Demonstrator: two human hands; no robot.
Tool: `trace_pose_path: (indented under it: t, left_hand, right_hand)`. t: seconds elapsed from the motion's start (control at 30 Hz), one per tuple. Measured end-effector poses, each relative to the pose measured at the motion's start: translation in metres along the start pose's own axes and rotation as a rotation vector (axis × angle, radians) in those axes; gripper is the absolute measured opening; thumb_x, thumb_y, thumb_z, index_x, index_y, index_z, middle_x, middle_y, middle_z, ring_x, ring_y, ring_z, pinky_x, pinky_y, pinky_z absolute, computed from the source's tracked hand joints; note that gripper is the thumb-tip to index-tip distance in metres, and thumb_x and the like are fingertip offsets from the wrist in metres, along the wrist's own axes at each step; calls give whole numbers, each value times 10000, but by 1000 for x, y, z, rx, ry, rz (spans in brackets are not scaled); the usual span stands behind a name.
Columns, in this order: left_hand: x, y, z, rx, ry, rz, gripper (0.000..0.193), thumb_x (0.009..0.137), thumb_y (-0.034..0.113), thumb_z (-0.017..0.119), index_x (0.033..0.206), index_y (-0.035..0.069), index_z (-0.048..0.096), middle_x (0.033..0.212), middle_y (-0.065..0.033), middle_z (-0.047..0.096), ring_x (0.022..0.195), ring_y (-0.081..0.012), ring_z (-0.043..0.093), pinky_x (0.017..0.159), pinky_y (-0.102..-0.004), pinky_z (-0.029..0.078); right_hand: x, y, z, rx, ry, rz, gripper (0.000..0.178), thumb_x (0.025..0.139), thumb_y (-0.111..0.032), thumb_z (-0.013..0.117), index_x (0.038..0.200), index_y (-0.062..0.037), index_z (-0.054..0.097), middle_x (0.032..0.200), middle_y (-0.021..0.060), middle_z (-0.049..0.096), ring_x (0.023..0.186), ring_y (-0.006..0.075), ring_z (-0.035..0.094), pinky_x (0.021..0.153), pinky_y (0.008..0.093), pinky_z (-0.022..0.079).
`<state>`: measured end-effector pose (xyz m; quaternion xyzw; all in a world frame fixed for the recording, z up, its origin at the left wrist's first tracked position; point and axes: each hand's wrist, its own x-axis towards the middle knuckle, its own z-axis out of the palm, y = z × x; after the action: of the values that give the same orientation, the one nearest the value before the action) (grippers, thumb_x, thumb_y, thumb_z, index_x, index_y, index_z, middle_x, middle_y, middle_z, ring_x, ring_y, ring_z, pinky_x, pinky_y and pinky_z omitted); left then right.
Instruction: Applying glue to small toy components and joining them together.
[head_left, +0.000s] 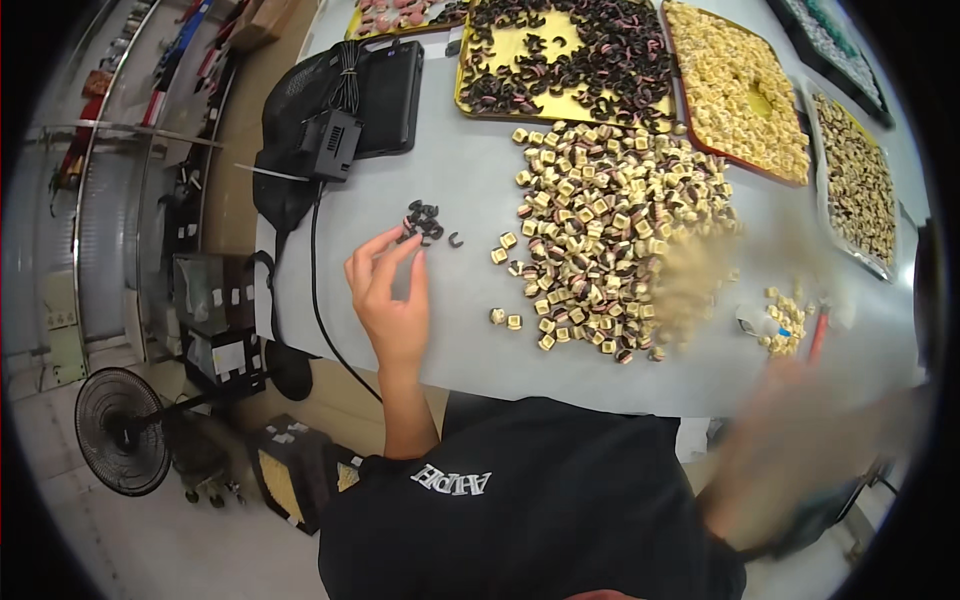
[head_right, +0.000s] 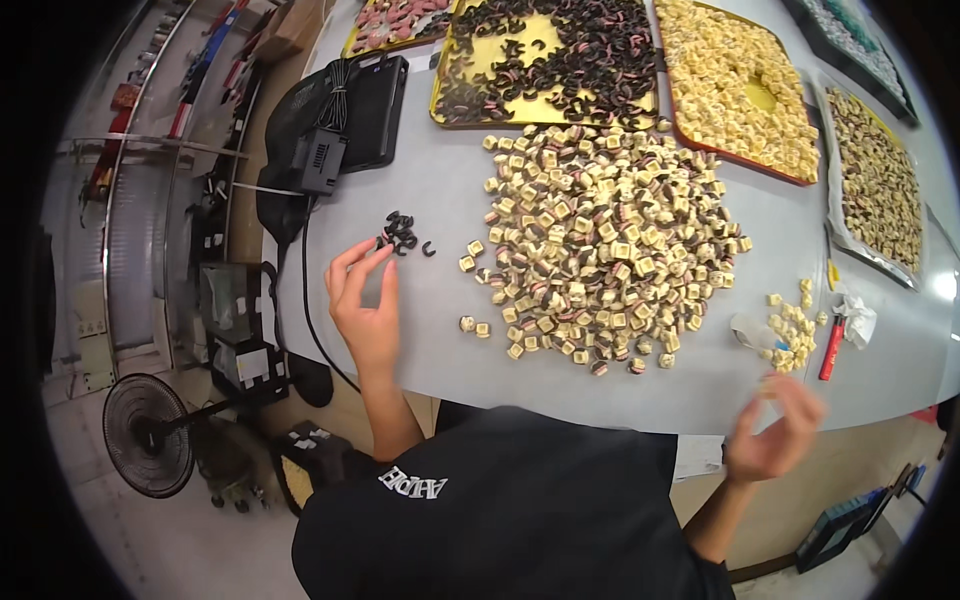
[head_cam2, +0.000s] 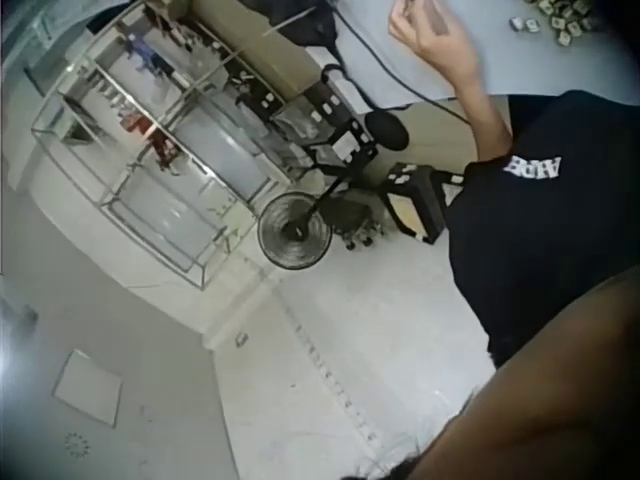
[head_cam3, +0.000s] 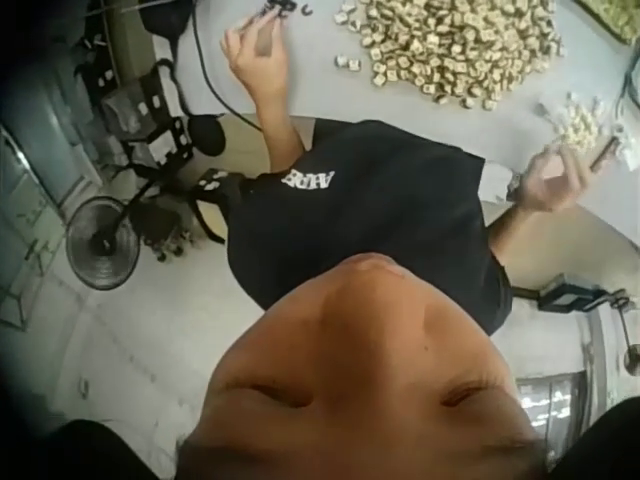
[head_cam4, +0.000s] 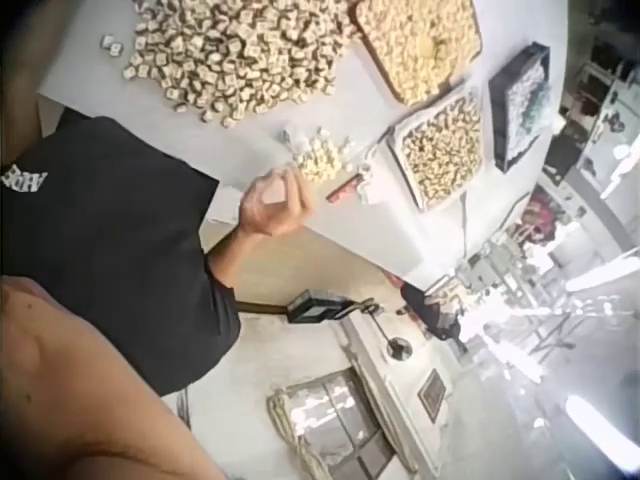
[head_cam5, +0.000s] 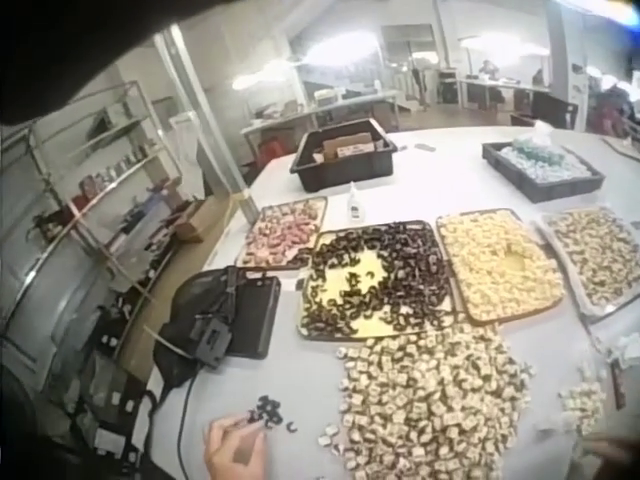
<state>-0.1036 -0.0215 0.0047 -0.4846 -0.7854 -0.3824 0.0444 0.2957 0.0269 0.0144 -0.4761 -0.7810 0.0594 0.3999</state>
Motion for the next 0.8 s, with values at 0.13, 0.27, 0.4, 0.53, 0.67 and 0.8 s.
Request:
trace_pose_path:
  t: [0.13,0.27,0.4,0.53,0.67,0.8]
  left_hand:
    - [-3,2,6,-7,-65,38,197,712,8,639,899,70,653,983,-35,561,894,-208,484,750,-298,423]
    - [-2,12,21,-8,-127,77,190,711,10,644,893,64,654,956,-38,573,881,-209,498,745,-299,429]
    - [-2,19,35,17,-198,131,172,714,0,639,877,50,655,923,-50,591,863,-216,521,754,-301,432]
    - [-2,21,46,19,-187,117,139,719,-21,629,848,27,651,882,-67,616,846,-219,558,758,-301,443]
    - [-1,21,49,-3,-195,116,125,723,-30,625,835,20,646,872,-73,622,843,-218,579,742,-296,455]
    - [-3,20,49,-10,-196,134,108,726,-29,625,826,7,641,861,-84,625,809,-203,598,721,-284,469]
  right_hand:
    - [-12,-25,36,29,-205,97,287,661,88,640,933,28,570,907,133,578,801,264,558,700,327,456]
    - [-11,-12,37,-43,-239,86,355,647,65,673,979,9,559,947,136,569,810,247,544,688,307,452]
    - [-12,-8,31,-12,-69,192,421,638,40,697,1027,-6,543,984,144,555,814,238,526,703,304,437]
    - [-13,10,44,37,176,291,459,639,18,709,1061,-15,531,1019,150,542,806,231,513,723,302,421]
    - [13,20,52,-35,83,293,470,653,0,709,1081,2,514,1031,145,544,816,218,519,745,304,413]
    - [24,30,52,0,-42,295,433,688,-10,684,1083,10,509,1033,128,558,867,220,531,785,310,416]
